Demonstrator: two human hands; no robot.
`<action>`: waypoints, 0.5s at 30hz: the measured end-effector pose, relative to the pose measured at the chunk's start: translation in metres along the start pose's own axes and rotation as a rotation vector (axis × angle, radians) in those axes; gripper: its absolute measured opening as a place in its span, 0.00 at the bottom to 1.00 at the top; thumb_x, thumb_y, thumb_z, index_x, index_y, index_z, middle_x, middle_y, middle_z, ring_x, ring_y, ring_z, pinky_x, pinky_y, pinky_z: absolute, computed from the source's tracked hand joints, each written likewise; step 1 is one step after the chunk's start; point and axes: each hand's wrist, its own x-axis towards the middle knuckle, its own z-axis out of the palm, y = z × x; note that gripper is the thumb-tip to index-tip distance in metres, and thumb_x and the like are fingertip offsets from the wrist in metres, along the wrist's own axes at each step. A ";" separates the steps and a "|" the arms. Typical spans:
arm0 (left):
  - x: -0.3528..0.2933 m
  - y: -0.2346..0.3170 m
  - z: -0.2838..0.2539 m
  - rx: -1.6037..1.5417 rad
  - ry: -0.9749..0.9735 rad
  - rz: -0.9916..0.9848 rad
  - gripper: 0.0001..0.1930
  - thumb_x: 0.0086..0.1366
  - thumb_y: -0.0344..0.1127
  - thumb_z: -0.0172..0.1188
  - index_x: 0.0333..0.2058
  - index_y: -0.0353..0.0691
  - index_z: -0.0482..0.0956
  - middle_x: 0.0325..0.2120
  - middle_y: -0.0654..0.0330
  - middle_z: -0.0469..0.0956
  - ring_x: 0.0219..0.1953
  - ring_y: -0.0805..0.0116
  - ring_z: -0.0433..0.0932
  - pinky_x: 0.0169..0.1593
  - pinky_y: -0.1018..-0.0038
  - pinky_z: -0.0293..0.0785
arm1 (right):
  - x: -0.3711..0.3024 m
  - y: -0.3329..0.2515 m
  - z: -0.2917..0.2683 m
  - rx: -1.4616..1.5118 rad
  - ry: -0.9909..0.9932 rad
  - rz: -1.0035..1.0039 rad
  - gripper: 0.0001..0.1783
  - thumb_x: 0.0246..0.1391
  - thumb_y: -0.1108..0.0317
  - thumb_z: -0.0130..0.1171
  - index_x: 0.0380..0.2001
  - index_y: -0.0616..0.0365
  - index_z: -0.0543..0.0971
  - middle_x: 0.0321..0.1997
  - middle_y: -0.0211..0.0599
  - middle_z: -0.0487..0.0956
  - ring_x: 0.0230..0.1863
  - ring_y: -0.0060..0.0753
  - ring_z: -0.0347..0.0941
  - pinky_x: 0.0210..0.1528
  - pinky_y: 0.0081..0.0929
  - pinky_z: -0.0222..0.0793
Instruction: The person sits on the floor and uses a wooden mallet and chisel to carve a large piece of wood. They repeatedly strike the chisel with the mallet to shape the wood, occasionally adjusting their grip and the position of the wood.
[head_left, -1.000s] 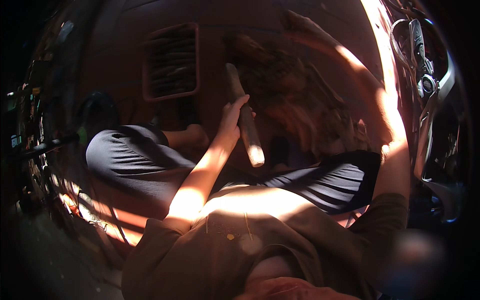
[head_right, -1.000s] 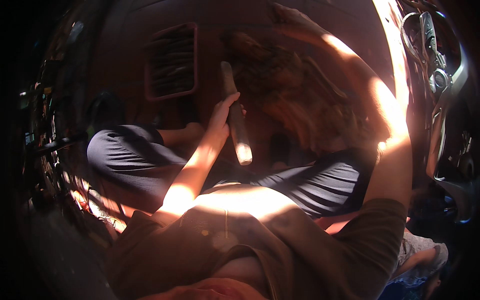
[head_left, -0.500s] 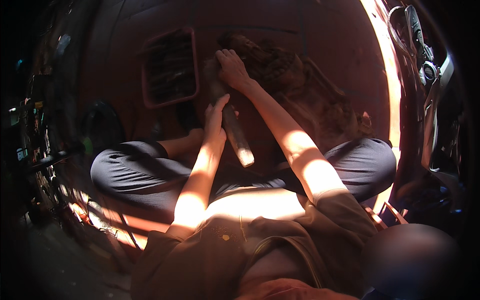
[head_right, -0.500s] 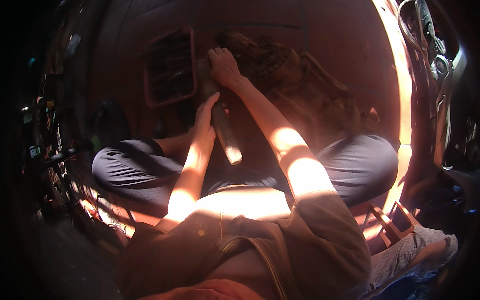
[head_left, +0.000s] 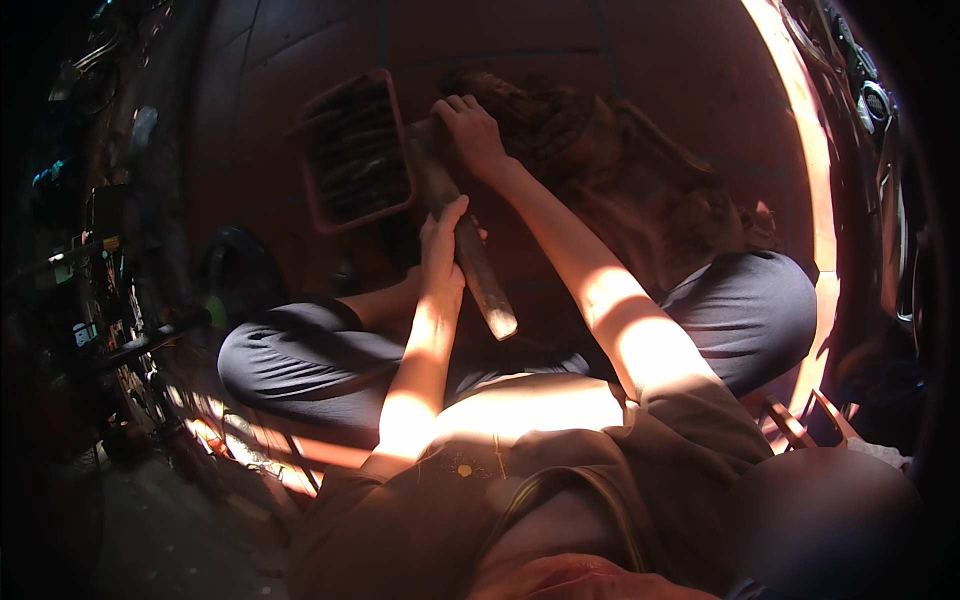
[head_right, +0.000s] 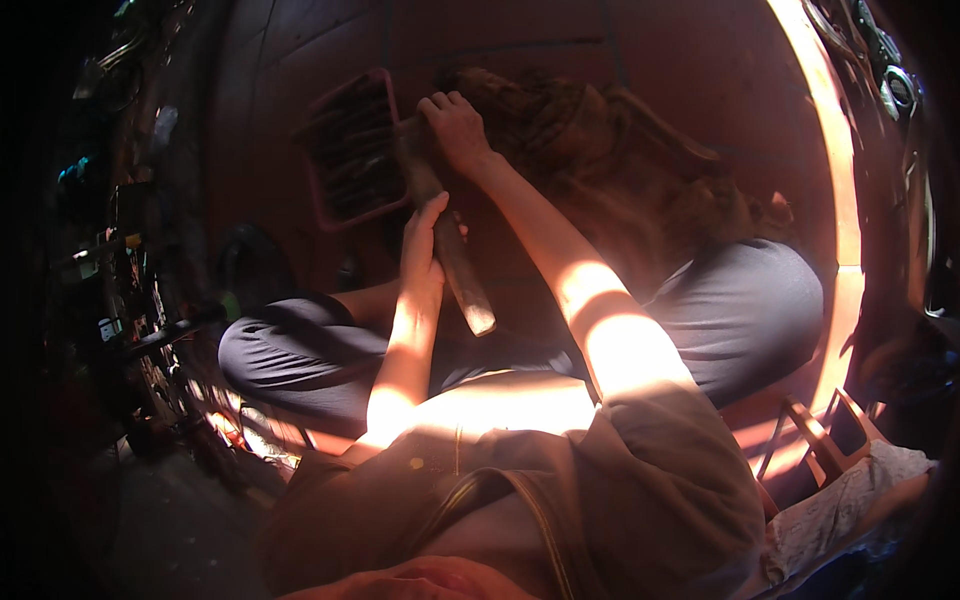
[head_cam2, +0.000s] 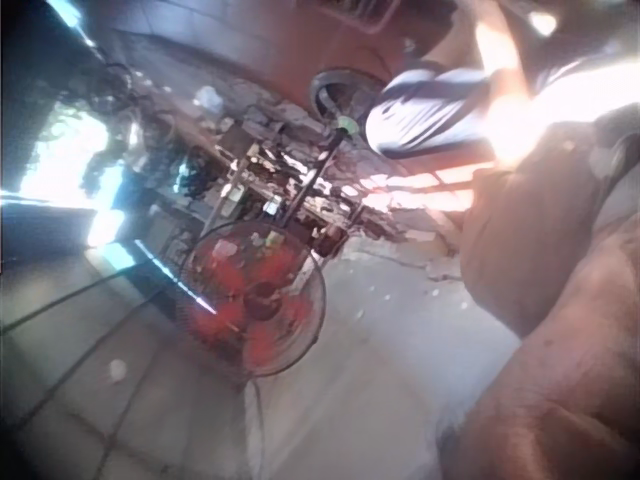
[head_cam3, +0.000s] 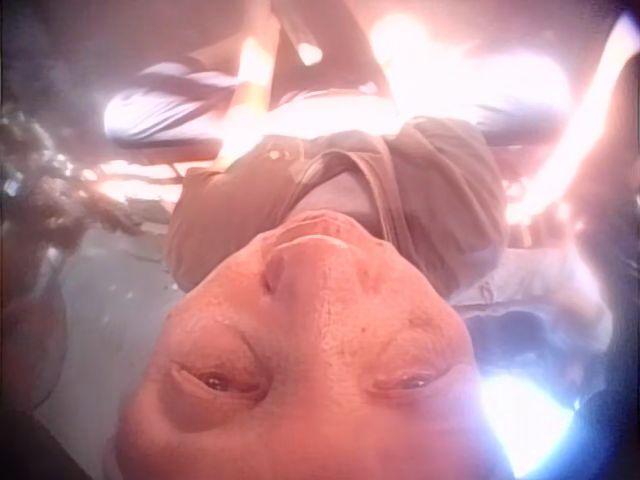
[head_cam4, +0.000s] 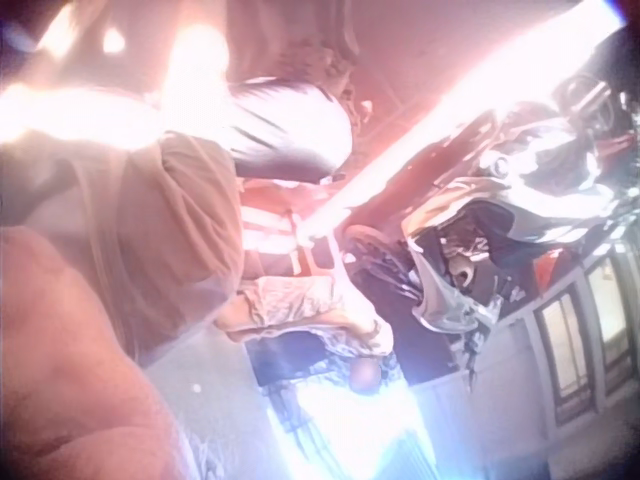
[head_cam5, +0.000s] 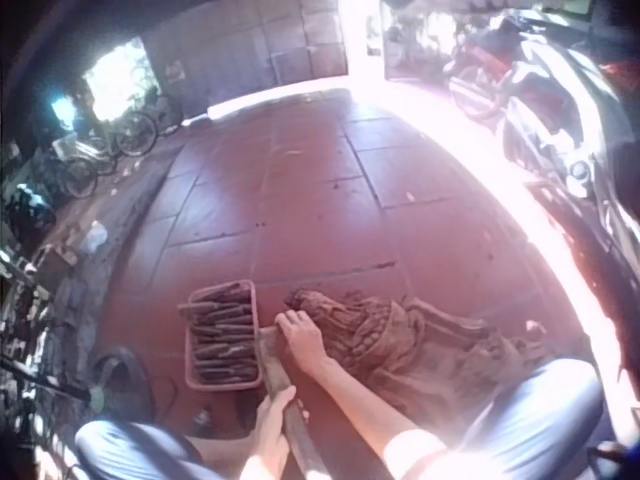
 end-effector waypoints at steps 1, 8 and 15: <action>0.000 0.000 0.000 0.000 -0.004 -0.003 0.16 0.57 0.38 0.68 0.38 0.40 0.70 0.23 0.60 0.73 0.20 0.68 0.75 0.26 0.75 0.76 | 0.001 0.000 -0.001 -0.015 -0.002 0.003 0.18 0.44 0.79 0.57 0.40 0.50 0.75 0.41 0.32 0.75 0.47 0.42 0.72 0.44 0.38 0.73; 0.004 -0.003 -0.004 0.037 0.012 -0.005 0.16 0.59 0.39 0.67 0.41 0.41 0.72 0.24 0.59 0.74 0.21 0.68 0.76 0.25 0.75 0.75 | 0.002 0.000 -0.002 -0.066 0.043 -0.021 0.20 0.42 0.78 0.60 0.41 0.48 0.76 0.40 0.33 0.75 0.47 0.42 0.72 0.44 0.38 0.74; 0.004 -0.002 -0.002 0.024 -0.006 -0.021 0.16 0.58 0.37 0.68 0.39 0.41 0.70 0.23 0.60 0.73 0.19 0.68 0.76 0.25 0.74 0.76 | 0.005 0.010 -0.002 -0.062 0.054 0.033 0.18 0.40 0.79 0.61 0.38 0.49 0.78 0.37 0.36 0.74 0.44 0.45 0.72 0.42 0.39 0.74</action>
